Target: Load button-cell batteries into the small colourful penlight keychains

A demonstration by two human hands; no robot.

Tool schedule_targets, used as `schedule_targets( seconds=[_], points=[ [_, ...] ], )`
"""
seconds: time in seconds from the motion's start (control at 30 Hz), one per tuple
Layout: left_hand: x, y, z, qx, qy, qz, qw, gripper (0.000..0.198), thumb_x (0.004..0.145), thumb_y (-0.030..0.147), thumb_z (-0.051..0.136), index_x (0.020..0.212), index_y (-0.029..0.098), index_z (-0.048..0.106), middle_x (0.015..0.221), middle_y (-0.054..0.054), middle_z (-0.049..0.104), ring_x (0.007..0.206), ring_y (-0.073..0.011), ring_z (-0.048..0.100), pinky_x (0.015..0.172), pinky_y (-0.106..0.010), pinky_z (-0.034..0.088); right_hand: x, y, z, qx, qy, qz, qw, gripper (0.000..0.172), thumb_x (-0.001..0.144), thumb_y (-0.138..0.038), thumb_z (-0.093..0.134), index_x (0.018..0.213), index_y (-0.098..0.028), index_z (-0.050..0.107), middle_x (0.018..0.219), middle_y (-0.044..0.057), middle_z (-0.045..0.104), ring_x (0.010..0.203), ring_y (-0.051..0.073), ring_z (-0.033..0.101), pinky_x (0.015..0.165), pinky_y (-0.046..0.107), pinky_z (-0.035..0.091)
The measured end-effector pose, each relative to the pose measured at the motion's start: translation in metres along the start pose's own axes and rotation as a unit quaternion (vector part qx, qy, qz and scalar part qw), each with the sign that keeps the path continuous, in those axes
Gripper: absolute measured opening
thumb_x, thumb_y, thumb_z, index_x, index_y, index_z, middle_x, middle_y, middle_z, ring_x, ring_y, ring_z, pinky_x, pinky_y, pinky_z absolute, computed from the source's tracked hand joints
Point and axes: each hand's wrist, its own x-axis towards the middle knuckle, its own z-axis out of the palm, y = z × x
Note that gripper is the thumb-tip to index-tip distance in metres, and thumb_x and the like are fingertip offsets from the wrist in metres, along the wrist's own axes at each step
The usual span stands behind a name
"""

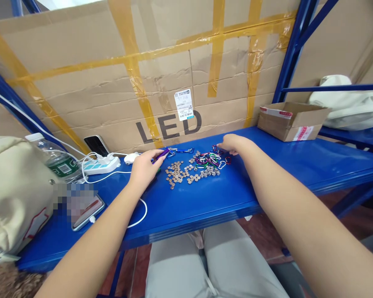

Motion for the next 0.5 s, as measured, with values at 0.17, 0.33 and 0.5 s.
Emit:
schedule_targets(
  seconds=[0.17,0.33,0.5],
  points=[
    [0.0,-0.002,0.002,0.001,-0.006,0.005,1.0,0.024,0.086,0.033,0.059,0.104,0.023,0.071,0.102,-0.005,0.075,0.094,-0.0221,0.068,0.086,-0.035,0.05,-0.001,-0.002,0.004,-0.033,-0.045,-0.018,0.998,0.034,0.084,-0.041,0.059,0.09,-0.01,0.072,0.078,0.015,0.069,0.065,0.023,0.064,0.055,0.033,0.049],
    [0.0,-0.003,0.003,0.004,-0.019,0.002,1.0,0.025,0.086,0.033,0.059,0.106,0.022,0.07,0.104,-0.005,0.074,0.097,-0.0224,0.067,0.089,-0.036,0.049,0.009,0.001,0.006,-0.075,0.03,-0.106,0.991,0.025,0.086,-0.031,0.057,0.091,-0.01,0.069,0.094,0.019,0.07,0.083,0.027,0.066,0.069,0.035,0.047],
    [-0.001,0.001,0.005,-0.071,-0.094,-0.007,0.993,0.025,0.089,0.033,0.052,0.106,0.019,0.063,0.098,-0.005,0.072,0.087,-0.0194,0.066,0.083,-0.033,0.049,-0.002,-0.017,0.007,0.062,0.132,-0.232,0.962,0.028,0.098,-0.035,0.035,0.101,-0.014,0.054,0.095,0.015,0.067,0.081,0.021,0.061,0.071,0.031,0.045]
  ],
)
